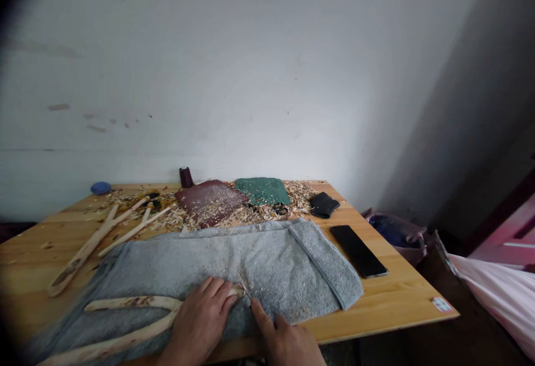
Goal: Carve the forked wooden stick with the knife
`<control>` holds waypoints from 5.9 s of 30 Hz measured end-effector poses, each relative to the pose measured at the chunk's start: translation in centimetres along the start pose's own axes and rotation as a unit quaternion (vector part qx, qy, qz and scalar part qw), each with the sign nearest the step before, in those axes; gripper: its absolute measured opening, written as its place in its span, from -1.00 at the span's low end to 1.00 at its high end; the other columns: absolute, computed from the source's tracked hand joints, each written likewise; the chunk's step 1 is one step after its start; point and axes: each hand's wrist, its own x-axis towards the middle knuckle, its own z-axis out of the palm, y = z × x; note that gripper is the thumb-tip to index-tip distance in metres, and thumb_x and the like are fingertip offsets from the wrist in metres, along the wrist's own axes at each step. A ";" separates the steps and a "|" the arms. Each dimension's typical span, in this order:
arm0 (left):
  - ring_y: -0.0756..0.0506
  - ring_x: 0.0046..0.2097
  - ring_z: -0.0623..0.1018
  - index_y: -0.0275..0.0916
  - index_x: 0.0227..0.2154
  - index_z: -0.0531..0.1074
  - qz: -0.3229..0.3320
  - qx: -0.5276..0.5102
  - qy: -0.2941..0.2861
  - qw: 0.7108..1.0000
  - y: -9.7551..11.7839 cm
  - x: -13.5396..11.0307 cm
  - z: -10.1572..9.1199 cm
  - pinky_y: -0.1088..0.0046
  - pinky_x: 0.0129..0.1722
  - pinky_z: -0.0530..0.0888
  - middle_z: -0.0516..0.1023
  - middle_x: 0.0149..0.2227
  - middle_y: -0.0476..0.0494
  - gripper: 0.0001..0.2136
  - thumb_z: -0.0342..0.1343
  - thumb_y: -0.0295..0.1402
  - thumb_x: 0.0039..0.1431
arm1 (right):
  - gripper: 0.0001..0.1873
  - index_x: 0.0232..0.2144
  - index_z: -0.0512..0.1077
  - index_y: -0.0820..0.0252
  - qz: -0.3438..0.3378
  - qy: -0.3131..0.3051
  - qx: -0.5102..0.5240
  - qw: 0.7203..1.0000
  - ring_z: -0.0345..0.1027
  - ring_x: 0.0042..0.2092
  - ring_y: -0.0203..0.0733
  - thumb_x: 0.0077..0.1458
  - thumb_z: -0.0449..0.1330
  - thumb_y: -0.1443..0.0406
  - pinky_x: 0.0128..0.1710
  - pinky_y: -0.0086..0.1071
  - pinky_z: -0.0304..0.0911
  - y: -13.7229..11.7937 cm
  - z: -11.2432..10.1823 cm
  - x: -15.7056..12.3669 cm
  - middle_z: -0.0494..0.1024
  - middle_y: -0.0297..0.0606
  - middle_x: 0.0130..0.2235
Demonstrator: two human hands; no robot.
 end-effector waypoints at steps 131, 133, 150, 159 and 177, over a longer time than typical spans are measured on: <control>-0.13 -0.29 0.48 -0.21 -0.29 0.47 0.079 0.015 0.142 0.987 -0.4 -1.0 1.4 0.31 -0.29 0.40 0.53 -0.34 -0.05 -0.91 0.08 -0.36 0.23 | -0.31 0.27 0.15 -0.01 0.127 -0.132 0.252 0.950 0.54 -0.21 -0.11 0.08 0.07 0.38 -0.21 -0.40 0.38 -0.5 -1.8 0.3 0.64 -0.17 -0.18; -0.14 -0.27 0.48 -0.21 -0.27 0.47 0.076 0.017 0.134 0.988 -0.5 -1.0 1.4 0.30 -0.29 0.41 0.53 -0.33 -0.05 -0.92 0.12 -0.36 0.20 | -0.32 0.28 0.14 -0.04 0.132 -0.132 0.241 0.952 0.54 -0.22 -0.12 0.10 0.05 0.39 -0.22 -0.40 0.38 -0.8 -1.7 0.3 0.64 -0.19 -0.18; -0.12 -0.29 0.47 -0.19 -0.35 0.45 0.101 0.032 0.139 0.985 -0.6 -0.5 1.2 0.35 -0.31 0.34 0.51 -0.39 0.01 -0.93 0.07 -0.42 0.22 | -0.15 0.32 0.01 0.25 0.133 -0.326 0.125 0.927 0.53 -0.17 0.06 -0.03 0.07 0.58 -0.22 -0.26 0.40 -2.1 -6.4 4.7 0.61 0.06 -0.19; -0.11 -0.29 0.46 -0.17 -0.38 0.43 0.100 0.045 0.127 0.986 -0.7 -0.4 1.5 0.35 -0.32 0.30 0.51 -0.40 0.02 -0.91 0.06 -0.45 0.21 | -0.33 0.25 0.19 0.28 0.125 -0.256 0.059 0.957 0.53 -0.20 0.08 0.07 -0.05 0.58 -0.27 -0.18 0.42 -4.0 -8.7 6.8 0.61 0.05 -0.21; -0.09 -0.30 0.45 -0.17 -0.36 0.43 0.090 0.016 0.153 0.984 -0.4 -0.7 1.6 0.35 -0.31 0.35 0.50 -0.41 0.03 -0.91 0.07 -0.48 0.19 | -0.18 0.29 0.12 0.22 0.123 -0.294 0.098 0.943 0.55 -0.21 0.08 -0.06 0.07 0.58 -0.31 -0.27 0.41 -2.7 -6.6 4.9 0.63 0.03 -0.24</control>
